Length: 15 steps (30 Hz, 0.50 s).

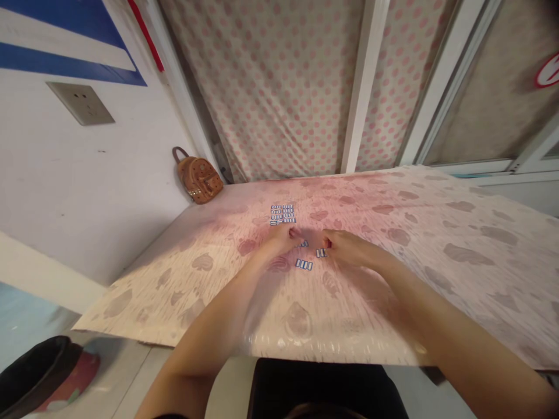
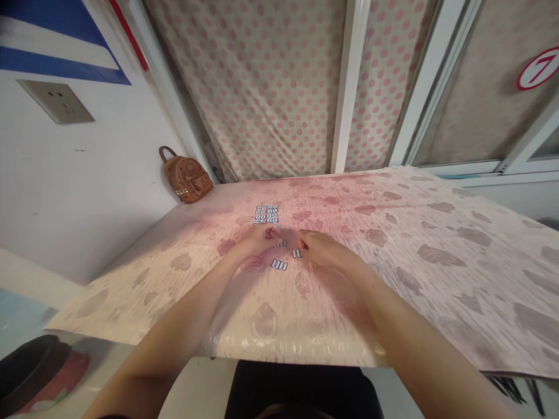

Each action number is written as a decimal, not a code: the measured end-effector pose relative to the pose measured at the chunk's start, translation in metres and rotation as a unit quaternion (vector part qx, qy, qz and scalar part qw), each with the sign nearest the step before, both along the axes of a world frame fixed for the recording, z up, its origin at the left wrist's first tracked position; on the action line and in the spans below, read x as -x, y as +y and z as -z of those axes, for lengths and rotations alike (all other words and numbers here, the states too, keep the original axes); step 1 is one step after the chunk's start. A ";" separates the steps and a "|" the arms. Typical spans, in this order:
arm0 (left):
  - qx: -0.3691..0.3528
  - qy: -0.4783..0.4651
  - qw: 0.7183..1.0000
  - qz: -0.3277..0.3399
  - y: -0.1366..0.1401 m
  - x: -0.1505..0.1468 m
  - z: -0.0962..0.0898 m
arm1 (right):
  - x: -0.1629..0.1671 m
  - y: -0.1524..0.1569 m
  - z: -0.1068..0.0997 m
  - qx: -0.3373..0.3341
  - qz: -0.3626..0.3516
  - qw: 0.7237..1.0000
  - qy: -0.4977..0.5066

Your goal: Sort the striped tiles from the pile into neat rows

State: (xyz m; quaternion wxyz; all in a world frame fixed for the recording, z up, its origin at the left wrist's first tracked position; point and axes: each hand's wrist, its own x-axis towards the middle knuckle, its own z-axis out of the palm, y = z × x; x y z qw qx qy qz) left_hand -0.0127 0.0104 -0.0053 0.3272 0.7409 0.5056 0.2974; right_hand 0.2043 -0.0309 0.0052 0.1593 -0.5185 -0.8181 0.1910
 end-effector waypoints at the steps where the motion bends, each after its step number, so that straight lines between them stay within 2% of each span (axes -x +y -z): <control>1: -0.001 -0.015 1.000 0.012 -0.001 -0.001 -0.003 | 0.000 0.000 0.000 0.005 0.003 1.000 0.025; 5: 0.038 -0.091 0.988 0.120 -0.009 -0.007 -0.012 | 0.003 0.005 0.000 -0.003 0.021 0.989 0.145; 7: 0.063 -0.140 0.977 0.145 -0.011 -0.010 -0.012 | 0.005 0.007 0.000 -0.007 0.017 0.982 0.188; 11: 0.080 -0.207 0.969 0.105 -0.007 -0.010 -0.009 | 0.007 0.012 0.004 -0.041 0.051 0.970 0.232; 15: 0.075 -0.222 0.972 0.033 0.000 -0.002 -0.011 | 0.004 0.011 0.006 -0.118 0.128 0.975 0.141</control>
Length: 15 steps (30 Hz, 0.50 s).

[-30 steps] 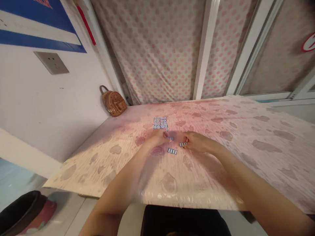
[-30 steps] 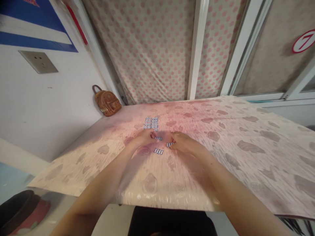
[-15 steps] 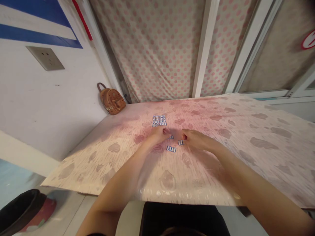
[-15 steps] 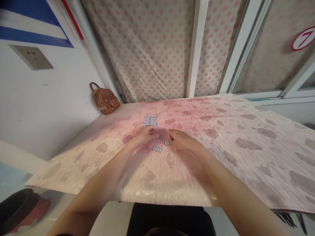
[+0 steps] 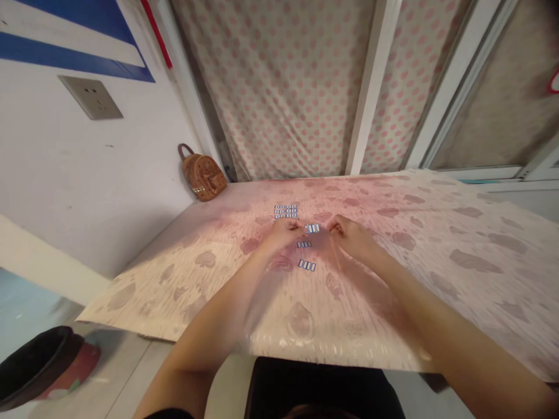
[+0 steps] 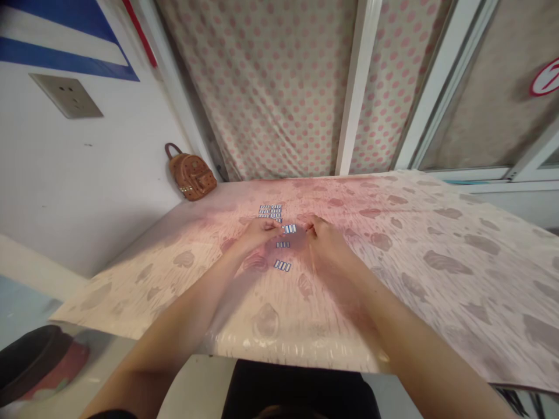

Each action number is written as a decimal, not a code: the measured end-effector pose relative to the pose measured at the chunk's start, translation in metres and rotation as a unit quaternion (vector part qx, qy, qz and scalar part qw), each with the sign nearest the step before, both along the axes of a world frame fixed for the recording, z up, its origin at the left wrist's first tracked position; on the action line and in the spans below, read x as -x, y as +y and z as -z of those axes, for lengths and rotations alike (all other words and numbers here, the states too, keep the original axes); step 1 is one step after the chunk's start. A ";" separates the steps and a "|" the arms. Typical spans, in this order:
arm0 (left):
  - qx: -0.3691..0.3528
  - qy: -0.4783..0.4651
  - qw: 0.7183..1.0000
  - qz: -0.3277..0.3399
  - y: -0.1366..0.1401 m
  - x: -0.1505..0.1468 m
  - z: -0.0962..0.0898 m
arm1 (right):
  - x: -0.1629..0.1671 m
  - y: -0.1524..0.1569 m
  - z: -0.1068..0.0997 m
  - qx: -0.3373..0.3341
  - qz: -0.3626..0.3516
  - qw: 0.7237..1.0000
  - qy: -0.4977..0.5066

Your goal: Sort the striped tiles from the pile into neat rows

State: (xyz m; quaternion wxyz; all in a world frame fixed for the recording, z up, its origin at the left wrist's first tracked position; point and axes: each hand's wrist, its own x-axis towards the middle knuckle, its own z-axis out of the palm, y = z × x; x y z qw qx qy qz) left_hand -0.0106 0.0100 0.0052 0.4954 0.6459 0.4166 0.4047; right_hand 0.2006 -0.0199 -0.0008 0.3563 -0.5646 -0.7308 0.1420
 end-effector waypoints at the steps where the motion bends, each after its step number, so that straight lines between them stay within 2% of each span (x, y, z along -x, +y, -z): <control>1: 0.001 0.006 1.000 -0.011 0.002 0.002 -0.001 | 0.001 -0.002 0.000 0.000 -0.003 1.000 -0.023; 7: -0.033 0.054 0.995 -0.078 0.013 0.011 0.003 | 0.024 -0.022 -0.004 0.069 -0.161 0.982 -0.068; 11: -0.053 0.084 0.989 -0.113 0.019 0.014 0.006 | 0.039 -0.030 0.000 0.069 -0.183 0.976 -0.094; 15: -0.069 0.093 0.986 -0.122 0.023 0.017 0.008 | 0.040 -0.030 0.006 0.073 -0.196 0.973 -0.102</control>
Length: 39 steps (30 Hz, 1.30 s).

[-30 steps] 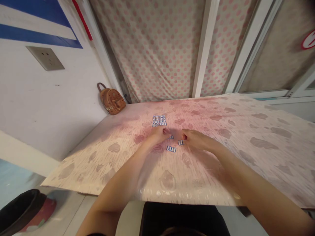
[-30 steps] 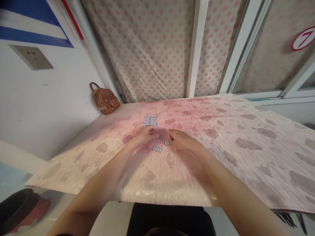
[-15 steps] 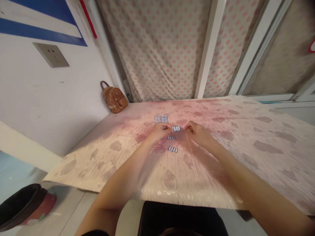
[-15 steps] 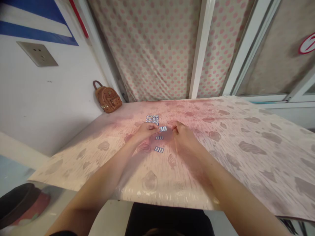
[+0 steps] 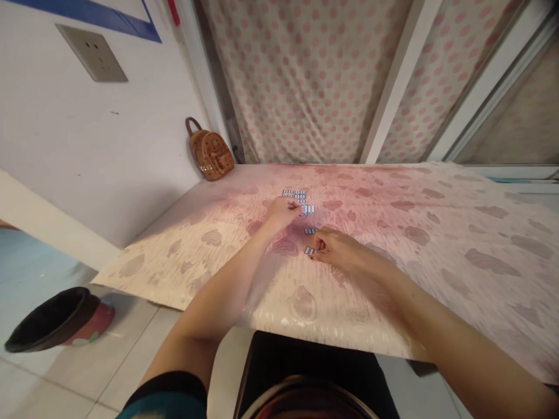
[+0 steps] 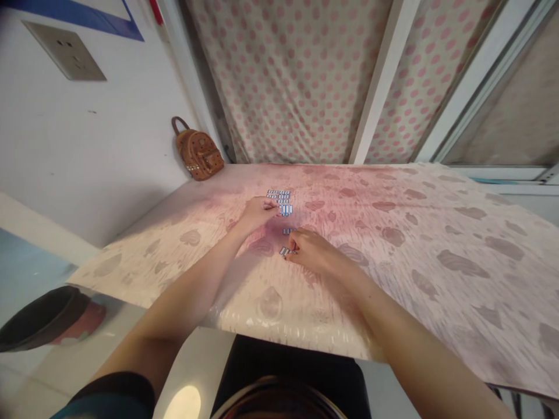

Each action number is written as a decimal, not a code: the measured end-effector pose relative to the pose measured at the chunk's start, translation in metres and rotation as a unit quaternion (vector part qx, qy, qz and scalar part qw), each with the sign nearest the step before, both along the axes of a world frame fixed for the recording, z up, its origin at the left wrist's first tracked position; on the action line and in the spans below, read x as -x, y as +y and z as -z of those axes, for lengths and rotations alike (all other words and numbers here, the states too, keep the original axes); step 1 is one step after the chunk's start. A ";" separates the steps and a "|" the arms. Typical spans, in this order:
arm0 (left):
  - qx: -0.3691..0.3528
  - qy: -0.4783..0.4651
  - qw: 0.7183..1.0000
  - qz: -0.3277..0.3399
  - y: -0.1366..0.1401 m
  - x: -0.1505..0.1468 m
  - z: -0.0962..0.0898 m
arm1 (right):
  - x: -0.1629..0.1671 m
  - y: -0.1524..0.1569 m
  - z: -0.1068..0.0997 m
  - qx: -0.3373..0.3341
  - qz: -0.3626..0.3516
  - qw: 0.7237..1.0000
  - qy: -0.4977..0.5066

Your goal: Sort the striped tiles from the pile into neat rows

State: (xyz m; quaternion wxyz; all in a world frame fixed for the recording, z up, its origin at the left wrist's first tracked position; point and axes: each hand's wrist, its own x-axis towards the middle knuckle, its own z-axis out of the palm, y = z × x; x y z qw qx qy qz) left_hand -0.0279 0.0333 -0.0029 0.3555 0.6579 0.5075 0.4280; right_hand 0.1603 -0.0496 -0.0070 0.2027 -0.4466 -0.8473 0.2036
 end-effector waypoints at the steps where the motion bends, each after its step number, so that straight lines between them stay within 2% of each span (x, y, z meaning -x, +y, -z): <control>1: -0.006 0.003 1.000 0.000 0.001 0.001 0.001 | -0.001 0.000 0.001 0.002 -0.002 1.000 -0.002; 10: -0.030 0.053 0.998 -0.017 0.000 0.003 -0.002 | -0.004 0.002 -0.001 0.025 0.008 0.999 0.034; 14: -0.039 0.056 0.997 -0.033 -0.002 0.004 -0.006 | -0.012 0.019 0.008 -0.056 0.092 0.991 0.078; 16: -0.040 0.055 0.996 -0.052 -0.002 0.005 -0.007 | -0.016 0.028 0.013 -0.080 0.097 0.987 0.101; 18: -0.041 0.054 0.996 -0.058 -0.002 0.005 -0.008 | -0.015 0.034 0.017 -0.070 0.088 0.988 0.105; 21: -0.041 0.053 0.997 -0.045 -0.003 0.006 -0.010 | -0.008 0.036 0.020 -0.044 0.090 0.992 0.082; 27: -0.035 0.007 0.999 -0.024 -0.005 0.005 -0.012 | 0.003 0.037 0.018 -0.049 0.094 0.994 0.036; 36: -0.026 -0.038 0.999 0.020 -0.004 0.003 -0.008 | 0.004 0.032 0.020 -0.027 0.080 0.994 0.075; 39: -0.013 -0.053 0.998 0.030 -0.008 0.001 -0.012 | 0.005 0.031 0.019 -0.041 0.077 0.987 0.131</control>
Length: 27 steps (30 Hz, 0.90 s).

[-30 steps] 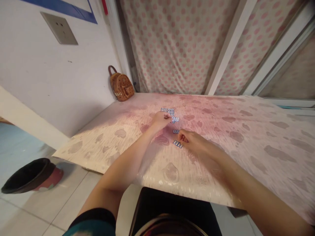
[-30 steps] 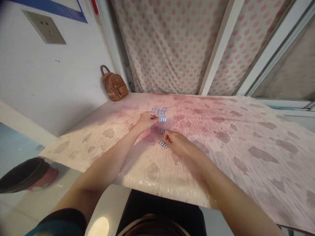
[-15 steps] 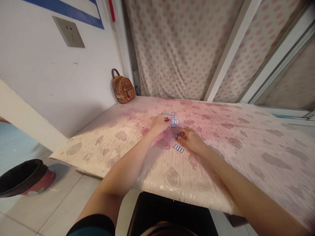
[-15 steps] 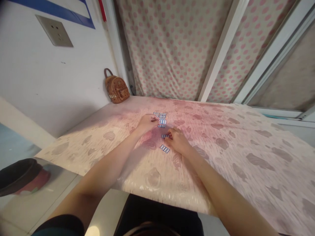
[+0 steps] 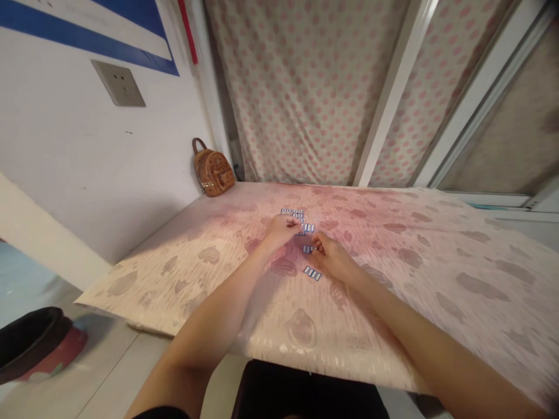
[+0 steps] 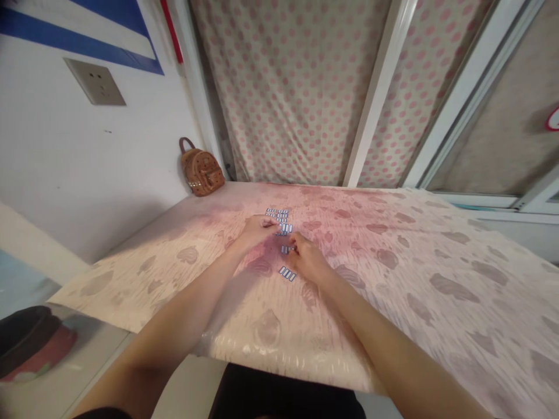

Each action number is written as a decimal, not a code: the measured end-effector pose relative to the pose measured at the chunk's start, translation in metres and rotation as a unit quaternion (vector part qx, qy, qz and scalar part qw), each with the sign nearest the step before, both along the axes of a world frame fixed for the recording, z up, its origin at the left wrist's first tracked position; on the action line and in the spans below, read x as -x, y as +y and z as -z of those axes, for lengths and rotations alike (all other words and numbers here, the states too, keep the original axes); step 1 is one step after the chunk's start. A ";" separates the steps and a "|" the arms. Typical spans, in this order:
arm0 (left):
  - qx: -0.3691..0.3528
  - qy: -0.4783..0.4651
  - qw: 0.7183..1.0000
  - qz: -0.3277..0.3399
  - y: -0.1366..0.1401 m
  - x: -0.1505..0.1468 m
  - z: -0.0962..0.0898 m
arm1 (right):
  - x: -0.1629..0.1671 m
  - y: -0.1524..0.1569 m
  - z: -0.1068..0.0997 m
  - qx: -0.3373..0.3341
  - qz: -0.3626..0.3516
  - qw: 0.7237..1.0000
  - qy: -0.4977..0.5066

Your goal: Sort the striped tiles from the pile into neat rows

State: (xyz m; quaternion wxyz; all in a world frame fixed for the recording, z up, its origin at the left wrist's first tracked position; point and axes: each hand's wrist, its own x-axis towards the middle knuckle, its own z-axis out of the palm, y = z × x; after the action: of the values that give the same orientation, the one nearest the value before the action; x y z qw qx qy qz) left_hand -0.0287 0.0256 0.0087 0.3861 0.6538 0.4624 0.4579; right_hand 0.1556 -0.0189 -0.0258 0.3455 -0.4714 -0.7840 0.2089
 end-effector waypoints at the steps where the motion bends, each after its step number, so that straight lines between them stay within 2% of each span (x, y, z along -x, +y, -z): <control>1: 0.003 -0.009 1.000 0.006 -0.001 -0.001 -0.001 | -0.001 0.000 -0.002 -0.010 0.005 1.000 0.027; 5: 0.018 -0.035 0.999 0.029 -0.005 -0.005 -0.002 | -0.006 -0.002 -0.015 -0.047 0.053 0.991 0.112; 8: 0.016 -0.038 0.998 0.042 -0.010 -0.011 -0.003 | -0.012 -0.006 -0.024 -0.044 0.077 0.987 0.137; 13: 0.010 -0.043 0.998 0.052 -0.016 -0.019 -0.004 | -0.018 -0.008 -0.026 -0.039 0.098 0.988 0.115; 18: 0.001 -0.041 0.997 0.063 -0.017 -0.021 -0.004 | -0.020 -0.005 -0.024 -0.066 0.124 0.985 0.100; 22: 0.005 -0.042 0.996 0.075 -0.019 -0.021 -0.007 | -0.020 -0.003 -0.022 -0.079 0.116 0.984 0.112; 27: 0.003 -0.039 0.996 0.082 -0.025 -0.022 -0.011 | -0.020 -0.006 -0.024 -0.049 0.095 0.987 0.123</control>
State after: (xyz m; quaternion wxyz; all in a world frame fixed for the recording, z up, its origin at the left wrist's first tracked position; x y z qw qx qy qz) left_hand -0.0068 0.0010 0.0195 0.4420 0.6703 0.3929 0.4484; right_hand 0.1753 -0.0250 -0.0016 0.4804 -0.4970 -0.6964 0.1927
